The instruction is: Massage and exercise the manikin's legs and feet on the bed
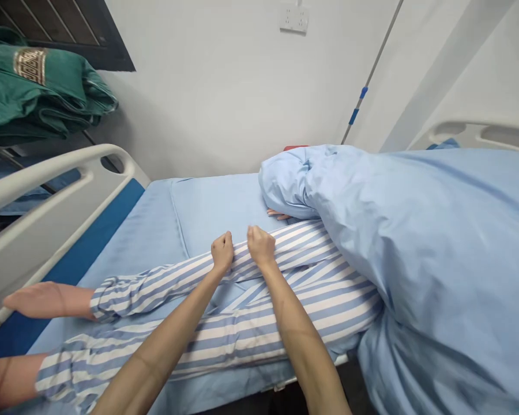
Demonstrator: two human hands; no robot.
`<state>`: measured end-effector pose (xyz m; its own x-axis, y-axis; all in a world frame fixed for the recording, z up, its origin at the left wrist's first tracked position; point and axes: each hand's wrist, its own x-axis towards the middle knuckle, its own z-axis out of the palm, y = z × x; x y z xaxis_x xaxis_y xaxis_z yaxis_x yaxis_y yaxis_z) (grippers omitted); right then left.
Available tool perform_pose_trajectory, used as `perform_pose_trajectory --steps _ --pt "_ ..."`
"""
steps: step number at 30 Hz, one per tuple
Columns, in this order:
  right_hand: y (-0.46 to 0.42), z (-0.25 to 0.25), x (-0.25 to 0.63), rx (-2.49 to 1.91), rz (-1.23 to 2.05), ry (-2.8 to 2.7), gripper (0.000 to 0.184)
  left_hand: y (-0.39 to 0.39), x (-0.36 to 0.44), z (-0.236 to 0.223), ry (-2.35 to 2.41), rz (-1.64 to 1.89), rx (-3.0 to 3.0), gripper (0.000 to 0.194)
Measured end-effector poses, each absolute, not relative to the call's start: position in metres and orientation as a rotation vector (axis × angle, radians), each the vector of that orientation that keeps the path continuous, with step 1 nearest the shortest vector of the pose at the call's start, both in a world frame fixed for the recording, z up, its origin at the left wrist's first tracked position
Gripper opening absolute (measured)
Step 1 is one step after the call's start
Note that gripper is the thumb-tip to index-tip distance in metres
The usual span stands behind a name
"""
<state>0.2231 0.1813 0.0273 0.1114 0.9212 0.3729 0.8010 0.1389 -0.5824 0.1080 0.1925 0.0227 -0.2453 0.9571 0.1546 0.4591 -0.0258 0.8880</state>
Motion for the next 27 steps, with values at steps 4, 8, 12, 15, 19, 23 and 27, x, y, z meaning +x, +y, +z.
perform_pose_trajectory --steps 4,8,12,15,19,23,27 --pt "0.185 0.024 0.258 -1.595 0.366 -1.598 0.037 0.198 0.158 0.037 1.577 1.215 1.685 0.045" --pt "0.200 0.040 0.296 -1.481 0.473 -1.337 0.048 0.204 0.210 0.041 1.682 1.035 1.726 0.044" --pt "0.211 0.057 0.341 -1.471 0.335 -1.367 0.049 0.206 0.222 0.031 1.673 0.885 1.793 0.043" --pt "0.210 0.050 0.364 -1.739 0.196 -1.347 0.046 0.218 0.189 0.031 1.498 0.873 1.716 0.049" --pt "0.210 0.036 0.365 -2.059 0.142 -1.320 0.037 0.229 0.087 0.047 1.538 0.936 1.503 0.050" --pt "0.206 0.043 0.310 -1.822 0.298 -1.419 0.039 0.198 -0.041 0.046 1.768 1.022 1.500 0.048" --pt "0.191 0.053 0.185 -1.474 0.584 -1.472 0.044 0.155 -0.134 0.020 2.222 0.961 1.515 0.037"
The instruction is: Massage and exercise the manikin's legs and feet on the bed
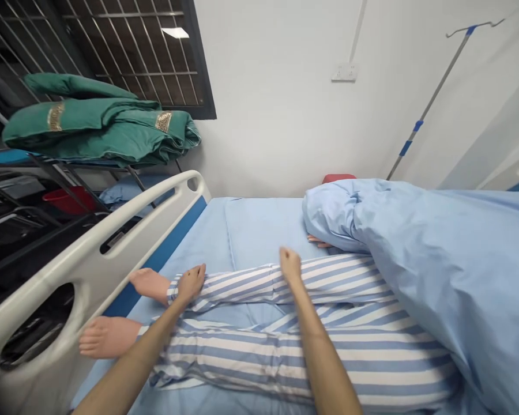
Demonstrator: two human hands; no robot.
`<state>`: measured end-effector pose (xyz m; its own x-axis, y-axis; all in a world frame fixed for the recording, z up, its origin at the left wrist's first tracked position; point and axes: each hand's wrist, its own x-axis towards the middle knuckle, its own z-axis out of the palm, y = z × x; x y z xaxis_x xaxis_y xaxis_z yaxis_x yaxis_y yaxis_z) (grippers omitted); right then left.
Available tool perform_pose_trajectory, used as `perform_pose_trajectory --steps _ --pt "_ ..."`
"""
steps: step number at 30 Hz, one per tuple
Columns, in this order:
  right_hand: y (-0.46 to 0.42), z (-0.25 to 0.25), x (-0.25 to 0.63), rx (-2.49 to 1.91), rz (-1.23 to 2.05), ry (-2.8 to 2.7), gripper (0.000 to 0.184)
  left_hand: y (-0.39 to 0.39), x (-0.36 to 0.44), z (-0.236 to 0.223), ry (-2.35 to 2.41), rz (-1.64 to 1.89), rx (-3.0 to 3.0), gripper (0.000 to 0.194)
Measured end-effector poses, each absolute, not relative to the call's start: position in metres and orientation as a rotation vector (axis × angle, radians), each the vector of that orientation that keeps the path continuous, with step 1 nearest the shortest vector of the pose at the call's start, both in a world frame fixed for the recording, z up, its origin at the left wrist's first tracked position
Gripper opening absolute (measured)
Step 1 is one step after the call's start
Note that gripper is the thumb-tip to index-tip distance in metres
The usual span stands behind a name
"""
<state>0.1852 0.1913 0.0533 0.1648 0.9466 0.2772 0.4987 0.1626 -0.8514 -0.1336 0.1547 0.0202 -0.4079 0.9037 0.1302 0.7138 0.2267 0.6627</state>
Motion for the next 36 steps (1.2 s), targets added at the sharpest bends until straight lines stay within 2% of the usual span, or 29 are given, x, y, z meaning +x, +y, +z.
perform_pose_trajectory --steps 2,5,8,10,13,17,21,25,29,36 --pt "0.182 0.054 0.111 -1.297 0.692 -1.597 0.045 0.146 -0.153 0.013 2.245 0.981 1.494 0.037" --pt "0.170 0.045 0.017 -1.120 0.752 -1.748 0.045 0.149 -0.154 0.014 2.085 1.209 1.394 0.041" --pt "0.162 0.027 -0.035 -1.220 0.760 -1.872 0.041 0.152 -0.139 0.015 1.955 1.444 1.184 0.041" --pt "0.163 0.016 -0.045 -1.295 0.760 -1.896 0.040 0.149 -0.129 0.011 1.988 1.469 1.127 0.039" --pt "0.170 0.009 -0.034 -1.277 0.721 -1.873 0.042 0.145 -0.113 0.004 1.963 1.407 1.190 0.036" --pt "0.180 0.007 -0.003 -1.276 0.711 -1.774 0.048 0.152 -0.086 0.007 1.850 1.475 1.155 0.042" --pt "0.186 0.007 0.034 -1.249 0.731 -1.664 0.050 0.165 -0.059 0.015 1.936 1.279 1.256 0.040" --pt "0.190 0.009 0.074 -1.291 0.657 -1.674 0.050 0.175 -0.032 0.021 1.833 1.271 1.339 0.046" --pt "0.191 0.012 0.106 -1.341 0.589 -1.636 0.048 0.182 -0.003 0.018 1.873 1.184 1.370 0.043" --pt "0.193 0.024 0.159 -1.351 0.539 -1.637 0.046 0.182 0.039 0.016 1.877 1.284 1.398 0.042"
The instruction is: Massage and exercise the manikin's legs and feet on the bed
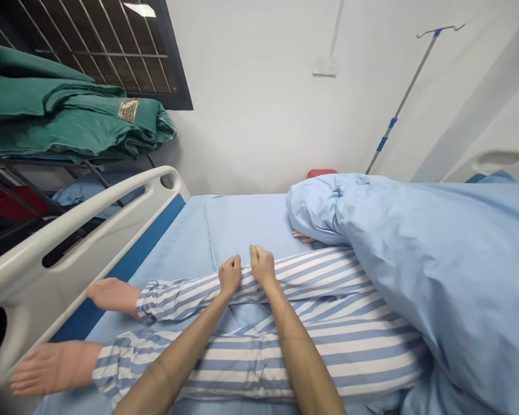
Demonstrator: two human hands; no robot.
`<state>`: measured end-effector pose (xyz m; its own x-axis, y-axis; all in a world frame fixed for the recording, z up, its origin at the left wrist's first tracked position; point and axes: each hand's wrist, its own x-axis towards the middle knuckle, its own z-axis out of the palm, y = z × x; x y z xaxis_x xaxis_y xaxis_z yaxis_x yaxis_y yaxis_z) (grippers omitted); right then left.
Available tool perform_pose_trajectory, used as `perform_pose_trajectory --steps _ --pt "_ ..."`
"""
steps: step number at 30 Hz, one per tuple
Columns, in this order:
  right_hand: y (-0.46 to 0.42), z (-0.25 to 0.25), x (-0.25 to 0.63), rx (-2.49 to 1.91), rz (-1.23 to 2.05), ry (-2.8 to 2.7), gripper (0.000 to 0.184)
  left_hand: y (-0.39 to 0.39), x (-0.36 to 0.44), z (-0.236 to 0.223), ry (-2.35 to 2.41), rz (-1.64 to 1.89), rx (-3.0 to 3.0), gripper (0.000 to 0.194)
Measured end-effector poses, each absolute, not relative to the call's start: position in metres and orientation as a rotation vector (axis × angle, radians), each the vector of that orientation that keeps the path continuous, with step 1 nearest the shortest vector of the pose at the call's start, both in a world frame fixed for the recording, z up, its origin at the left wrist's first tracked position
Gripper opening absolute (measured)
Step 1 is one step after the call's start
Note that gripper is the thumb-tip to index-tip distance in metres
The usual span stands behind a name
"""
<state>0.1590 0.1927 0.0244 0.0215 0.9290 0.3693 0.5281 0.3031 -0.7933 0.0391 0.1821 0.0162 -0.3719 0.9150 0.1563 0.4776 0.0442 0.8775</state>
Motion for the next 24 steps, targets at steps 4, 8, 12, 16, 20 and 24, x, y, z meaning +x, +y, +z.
perform_pose_trajectory --steps 4,8,12,16,20,24 --pt "0.200 0.027 0.195 -1.350 0.615 -1.537 0.050 0.190 0.089 0.028 1.682 1.389 1.378 0.043" --pt "0.200 0.024 0.228 -1.405 0.509 -1.378 0.049 0.201 0.157 0.034 1.574 1.356 1.316 0.042" --pt "0.192 0.037 0.271 -1.501 0.417 -1.378 0.053 0.206 0.204 0.031 1.634 1.253 1.417 0.040" --pt "0.193 0.072 0.317 -1.455 0.344 -1.378 0.058 0.205 0.228 0.028 1.718 1.037 1.627 0.034" --pt "0.207 0.077 0.347 -1.514 0.258 -1.383 0.059 0.203 0.234 0.034 1.732 0.962 1.559 0.035" --pt "0.214 0.046 0.358 -1.767 0.188 -1.278 0.053 0.207 0.195 0.039 1.652 1.042 1.538 0.037"
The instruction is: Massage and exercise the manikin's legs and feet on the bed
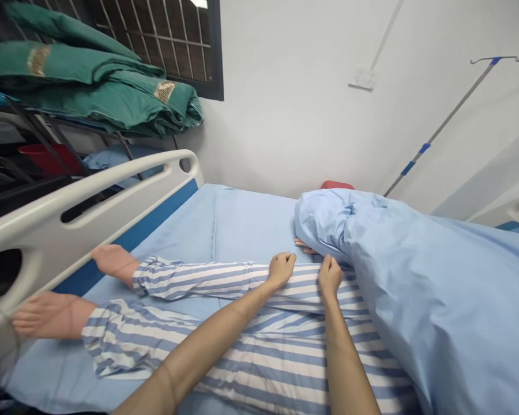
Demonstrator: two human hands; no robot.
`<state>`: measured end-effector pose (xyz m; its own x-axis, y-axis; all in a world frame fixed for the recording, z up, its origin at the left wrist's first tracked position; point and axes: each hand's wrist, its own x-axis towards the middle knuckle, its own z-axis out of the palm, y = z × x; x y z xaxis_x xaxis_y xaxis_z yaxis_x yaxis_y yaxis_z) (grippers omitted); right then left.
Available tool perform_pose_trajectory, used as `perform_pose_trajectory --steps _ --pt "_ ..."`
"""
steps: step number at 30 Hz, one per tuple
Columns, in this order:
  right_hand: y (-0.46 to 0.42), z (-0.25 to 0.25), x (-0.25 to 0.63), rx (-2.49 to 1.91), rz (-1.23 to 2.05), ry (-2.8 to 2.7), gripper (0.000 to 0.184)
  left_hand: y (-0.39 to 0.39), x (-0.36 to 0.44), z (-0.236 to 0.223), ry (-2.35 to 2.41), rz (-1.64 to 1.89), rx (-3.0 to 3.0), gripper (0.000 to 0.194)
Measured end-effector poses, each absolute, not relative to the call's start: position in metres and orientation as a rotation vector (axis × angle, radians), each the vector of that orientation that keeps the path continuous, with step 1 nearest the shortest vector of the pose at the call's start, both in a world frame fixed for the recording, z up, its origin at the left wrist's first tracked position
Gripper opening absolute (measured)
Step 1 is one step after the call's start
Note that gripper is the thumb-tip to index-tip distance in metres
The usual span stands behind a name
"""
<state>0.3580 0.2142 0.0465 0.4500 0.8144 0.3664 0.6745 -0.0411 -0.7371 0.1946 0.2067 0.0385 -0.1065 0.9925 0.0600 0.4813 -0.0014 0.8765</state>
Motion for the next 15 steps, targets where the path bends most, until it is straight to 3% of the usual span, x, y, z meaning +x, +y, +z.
perform_pose_trajectory --steps 6,11,15 --pt "0.211 0.037 0.295 -1.732 0.295 -1.427 0.046 0.202 0.026 0.051 1.809 1.240 1.353 0.038" --pt "0.178 0.034 0.135 -1.387 0.625 -1.617 0.053 0.164 -0.108 0.032 1.995 1.303 1.354 0.039" --pt "0.159 0.038 0.017 -1.122 0.794 -1.878 0.050 0.143 -0.150 0.005 2.069 1.124 1.455 0.035"
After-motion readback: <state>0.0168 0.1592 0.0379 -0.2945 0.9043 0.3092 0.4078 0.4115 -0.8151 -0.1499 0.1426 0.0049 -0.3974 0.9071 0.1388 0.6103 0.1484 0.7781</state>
